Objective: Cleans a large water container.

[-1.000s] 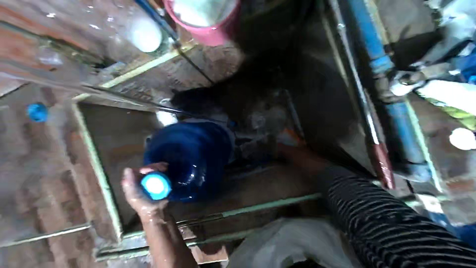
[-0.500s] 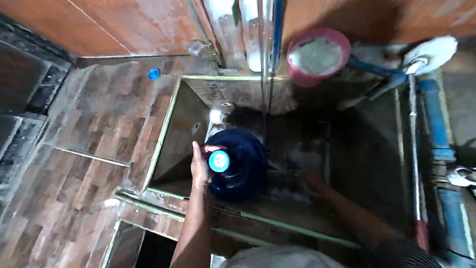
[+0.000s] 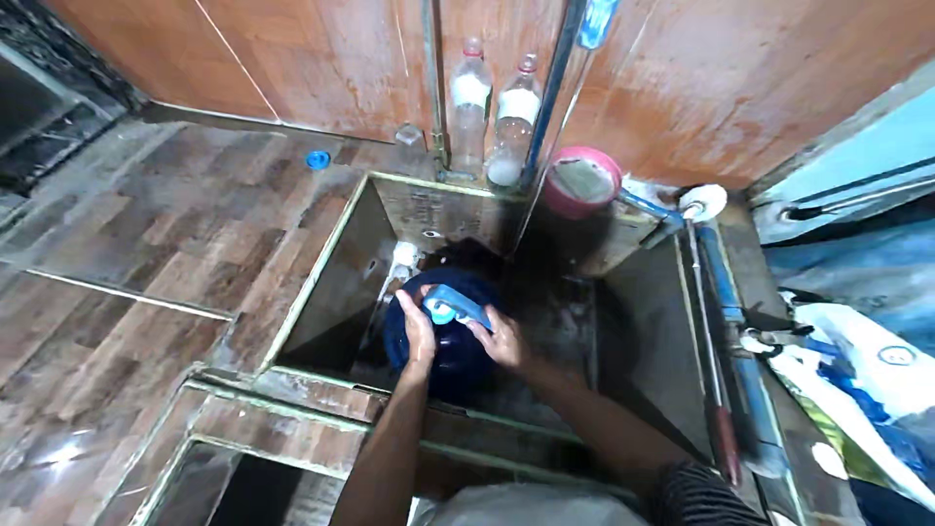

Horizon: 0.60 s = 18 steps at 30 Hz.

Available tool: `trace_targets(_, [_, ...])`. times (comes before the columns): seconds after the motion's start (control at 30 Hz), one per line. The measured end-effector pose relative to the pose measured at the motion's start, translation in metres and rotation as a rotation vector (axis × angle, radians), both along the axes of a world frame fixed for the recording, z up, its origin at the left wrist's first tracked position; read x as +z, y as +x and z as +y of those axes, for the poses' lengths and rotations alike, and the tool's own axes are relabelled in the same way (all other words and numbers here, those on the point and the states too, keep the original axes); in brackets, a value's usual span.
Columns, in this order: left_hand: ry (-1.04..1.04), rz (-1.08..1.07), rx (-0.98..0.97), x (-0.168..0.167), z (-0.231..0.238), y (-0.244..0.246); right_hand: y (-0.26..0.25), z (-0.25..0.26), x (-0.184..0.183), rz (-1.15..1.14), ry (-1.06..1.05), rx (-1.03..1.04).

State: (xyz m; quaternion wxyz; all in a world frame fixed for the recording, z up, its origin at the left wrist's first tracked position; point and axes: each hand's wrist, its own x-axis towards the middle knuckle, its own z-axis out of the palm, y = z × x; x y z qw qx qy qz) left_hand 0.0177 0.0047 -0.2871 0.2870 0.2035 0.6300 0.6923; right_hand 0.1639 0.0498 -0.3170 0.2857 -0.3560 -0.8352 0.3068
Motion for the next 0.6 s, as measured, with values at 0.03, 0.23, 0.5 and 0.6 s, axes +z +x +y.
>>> trace_targets(0.03, [-0.031,0.018,0.015,0.003,-0.002,0.000,-0.003,0.001,0.008,-0.058,0.004,-0.002])
trace_targets(0.23, [-0.086,0.188,-0.026,-0.005,-0.013,0.001,-0.006,0.004,0.096,-0.662,-0.365,0.144])
trace_targets(0.5, [-0.039,0.208,-0.354,-0.004,-0.018,0.004,0.010,0.030,0.152,-0.692,-0.326,-0.052])
trace_targets(0.6, [-0.051,0.230,-0.393,0.002,-0.018,-0.004,0.062,0.040,0.115,-0.715,-0.402,-0.306])
